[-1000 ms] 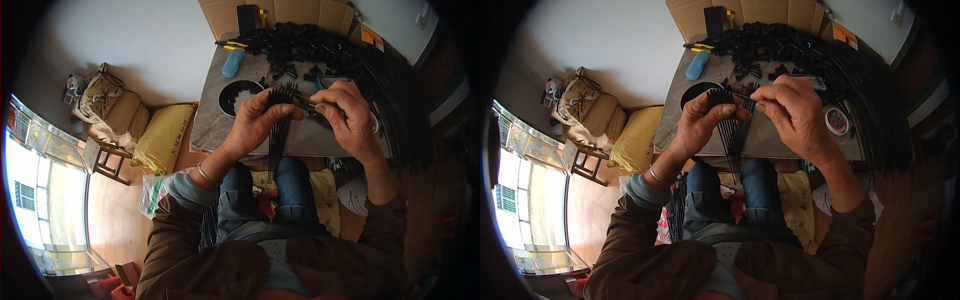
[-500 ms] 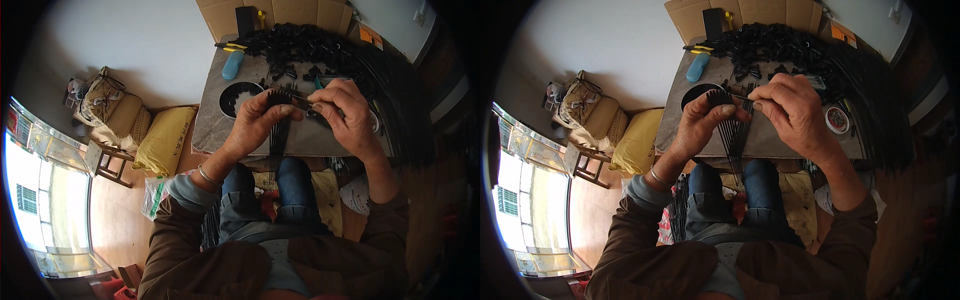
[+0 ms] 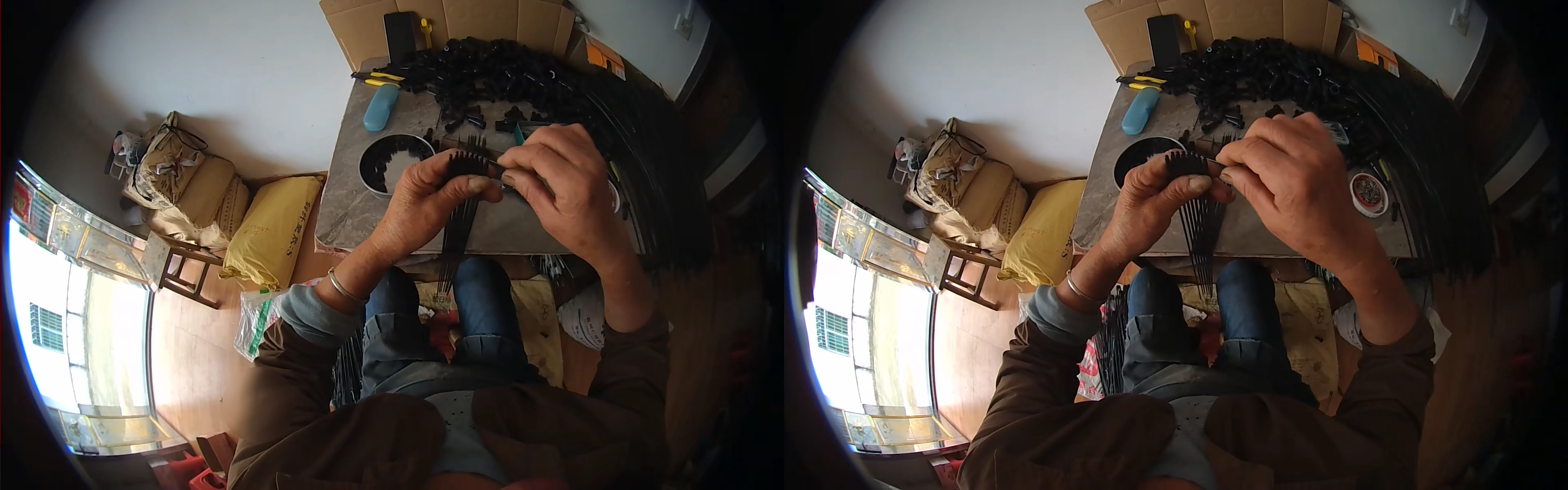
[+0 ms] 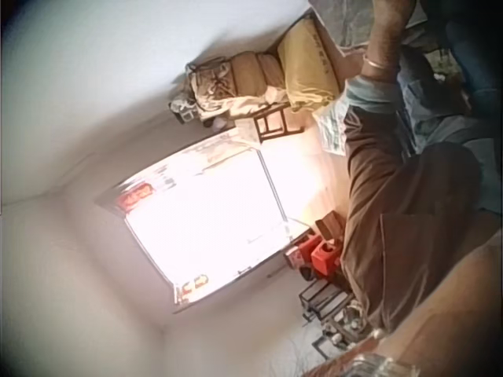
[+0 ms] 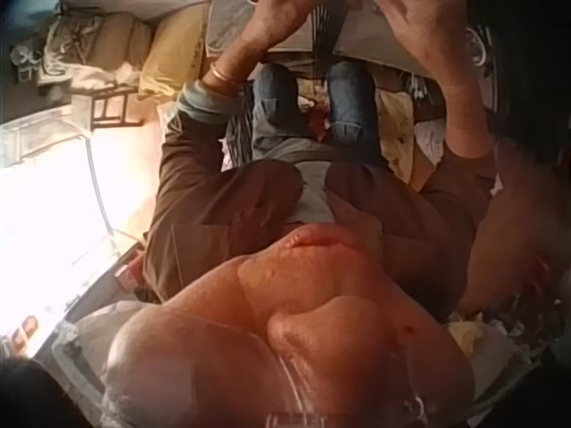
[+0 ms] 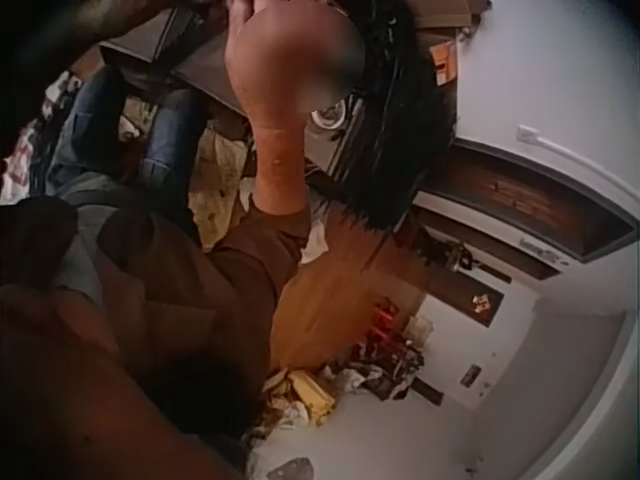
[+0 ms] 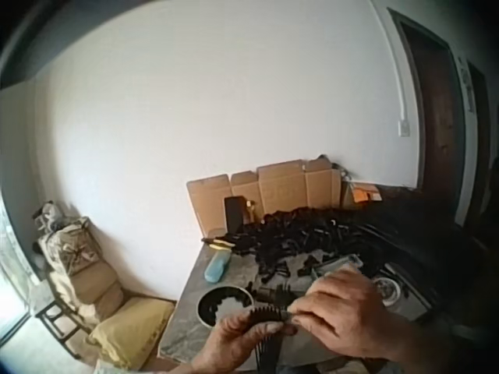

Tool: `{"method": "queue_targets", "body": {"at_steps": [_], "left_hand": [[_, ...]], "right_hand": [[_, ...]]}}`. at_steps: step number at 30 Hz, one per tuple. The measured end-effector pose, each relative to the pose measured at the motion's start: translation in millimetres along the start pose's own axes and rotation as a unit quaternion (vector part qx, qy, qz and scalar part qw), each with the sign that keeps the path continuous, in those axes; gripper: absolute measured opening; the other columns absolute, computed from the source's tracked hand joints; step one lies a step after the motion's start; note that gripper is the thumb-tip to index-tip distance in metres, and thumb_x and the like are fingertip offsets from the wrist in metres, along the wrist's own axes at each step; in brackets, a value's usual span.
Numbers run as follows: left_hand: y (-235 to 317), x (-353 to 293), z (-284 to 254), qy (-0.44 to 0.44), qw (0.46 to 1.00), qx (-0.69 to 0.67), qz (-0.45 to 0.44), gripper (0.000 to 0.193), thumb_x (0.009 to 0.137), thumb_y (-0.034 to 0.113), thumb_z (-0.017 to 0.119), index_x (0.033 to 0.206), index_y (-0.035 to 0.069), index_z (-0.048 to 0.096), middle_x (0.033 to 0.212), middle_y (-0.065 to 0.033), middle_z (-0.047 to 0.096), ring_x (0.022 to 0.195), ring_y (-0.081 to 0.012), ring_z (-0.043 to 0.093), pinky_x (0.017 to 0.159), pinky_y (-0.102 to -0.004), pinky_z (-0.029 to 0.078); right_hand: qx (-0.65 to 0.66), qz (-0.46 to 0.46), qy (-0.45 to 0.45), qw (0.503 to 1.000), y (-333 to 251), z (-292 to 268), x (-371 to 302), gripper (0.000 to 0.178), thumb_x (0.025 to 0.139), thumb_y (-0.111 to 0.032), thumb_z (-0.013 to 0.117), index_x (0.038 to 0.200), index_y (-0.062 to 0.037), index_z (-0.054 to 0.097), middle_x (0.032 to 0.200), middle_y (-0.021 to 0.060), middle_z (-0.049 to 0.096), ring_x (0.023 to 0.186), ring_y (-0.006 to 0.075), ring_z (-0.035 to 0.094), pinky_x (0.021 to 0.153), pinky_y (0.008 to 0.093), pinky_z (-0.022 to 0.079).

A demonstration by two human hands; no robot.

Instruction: Assembling umbrella ribs into a central hub to create the umbrella frame.

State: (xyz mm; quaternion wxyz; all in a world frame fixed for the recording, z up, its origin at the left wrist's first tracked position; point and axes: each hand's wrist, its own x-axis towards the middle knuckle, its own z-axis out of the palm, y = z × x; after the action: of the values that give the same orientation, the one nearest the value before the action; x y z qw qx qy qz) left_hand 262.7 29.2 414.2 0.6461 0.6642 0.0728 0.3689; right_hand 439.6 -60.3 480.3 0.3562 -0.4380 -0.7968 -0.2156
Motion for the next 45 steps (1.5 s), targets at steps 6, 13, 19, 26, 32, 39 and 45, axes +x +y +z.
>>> {"method": "queue_targets", "body": {"at_steps": [6, 13, 19, 26, 32, 39, 45], "left_hand": [[-1.1, 0.0, 0.4, -0.008, 1.000, -0.005, -0.016, 0.019, 0.092, 0.008, 0.057, 0.110, 0.001, 0.061, 0.093, -0.0069, 0.068, 0.091, -0.0126, 0.063, 0.085, -0.0268, 0.050], [0.5, 0.4, -0.5, -0.026, 0.999, 0.019, -0.016, 0.019, 0.091, 0.008, 0.059, 0.108, 0.001, 0.062, 0.093, -0.0057, 0.069, 0.092, -0.0110, 0.063, 0.085, -0.0262, 0.050], [6.2, 5.7, -1.8, -0.051, 0.996, 0.075, -0.022, 0.019, 0.089, 0.009, 0.062, 0.107, 0.002, 0.065, 0.094, -0.0035, 0.069, 0.092, -0.0092, 0.061, 0.084, -0.0249, 0.049], [20.7, 11.9, -13.5, -0.076, 0.967, 0.245, 0.002, 0.029, 0.079, 0.012, 0.074, 0.105, 0.003, 0.067, 0.091, -0.0042, 0.070, 0.084, -0.0091, 0.062, 0.077, -0.0267, 0.051], [12.4, 12.4, -21.0, -0.075, 0.954, 0.283, 0.065, 0.034, 0.074, 0.016, 0.078, 0.104, 0.007, 0.068, 0.084, -0.0057, 0.071, 0.076, -0.0075, 0.064, 0.069, -0.0259, 0.052], [19.1, 12.2, -22.7, -0.083, 0.943, 0.317, 0.065, 0.029, 0.073, 0.017, 0.079, 0.099, 0.008, 0.070, 0.082, -0.0037, 0.071, 0.075, -0.0066, 0.063, 0.068, -0.0257, 0.051], [8.6, 9.3, -23.3, -0.064, 0.974, 0.212, 0.039, 0.028, 0.074, 0.017, 0.078, 0.099, 0.007, 0.071, 0.081, -0.0034, 0.071, 0.075, -0.0048, 0.061, 0.068, -0.0249, 0.051]], "right_hand": [[0.154, 0.116, 0.047, 0.980, -2.2, 14.9, -12.0, 0.012, 0.075, 0.000, 0.068, 0.086, -0.0038, 0.064, 0.074, 0.0031, 0.058, 0.065, 0.0179, 0.054, 0.061, 0.0311, 0.041], [0.168, 0.113, 0.024, 0.979, 0.5, 12.6, -8.1, 0.013, 0.075, 0.000, 0.069, 0.086, -0.0047, 0.064, 0.075, 0.0026, 0.058, 0.067, 0.0176, 0.054, 0.061, 0.0305, 0.041], [0.116, 0.055, -0.002, 0.992, 10.1, 3.0, -0.1, 0.016, 0.071, 0.000, 0.072, 0.084, -0.0043, 0.064, 0.077, 0.0015, 0.057, 0.069, 0.0158, 0.052, 0.061, 0.0289, 0.043], [0.166, 0.082, -0.046, 0.982, 13.6, 9.9, 1.6, 0.022, 0.068, -0.006, 0.078, 0.083, -0.0038, 0.062, 0.074, 0.0003, 0.052, 0.067, 0.0105, 0.048, 0.058, 0.0253, 0.041], [0.311, 0.204, -0.061, 0.926, 3.8, 17.2, -0.2, 0.015, 0.076, -0.005, 0.074, 0.083, -0.0023, 0.062, 0.072, -0.0017, 0.055, 0.061, 0.0047, 0.049, 0.053, 0.0216, 0.040], [0.329, 0.231, -0.063, 0.913, 0.0, 17.1, 1.2, 0.012, 0.079, -0.004, 0.072, 0.082, -0.0013, 0.061, 0.074, -0.0011, 0.056, 0.061, 0.0039, 0.049, 0.053, 0.0213, 0.040], [0.282, 0.198, -0.077, 0.936, -3.5, 17.3, 3.6, 0.012, 0.080, -0.005, 0.071, 0.082, -0.0012, 0.060, 0.074, -0.0011, 0.057, 0.061, 0.0031, 0.048, 0.053, 0.0211, 0.040]]}}
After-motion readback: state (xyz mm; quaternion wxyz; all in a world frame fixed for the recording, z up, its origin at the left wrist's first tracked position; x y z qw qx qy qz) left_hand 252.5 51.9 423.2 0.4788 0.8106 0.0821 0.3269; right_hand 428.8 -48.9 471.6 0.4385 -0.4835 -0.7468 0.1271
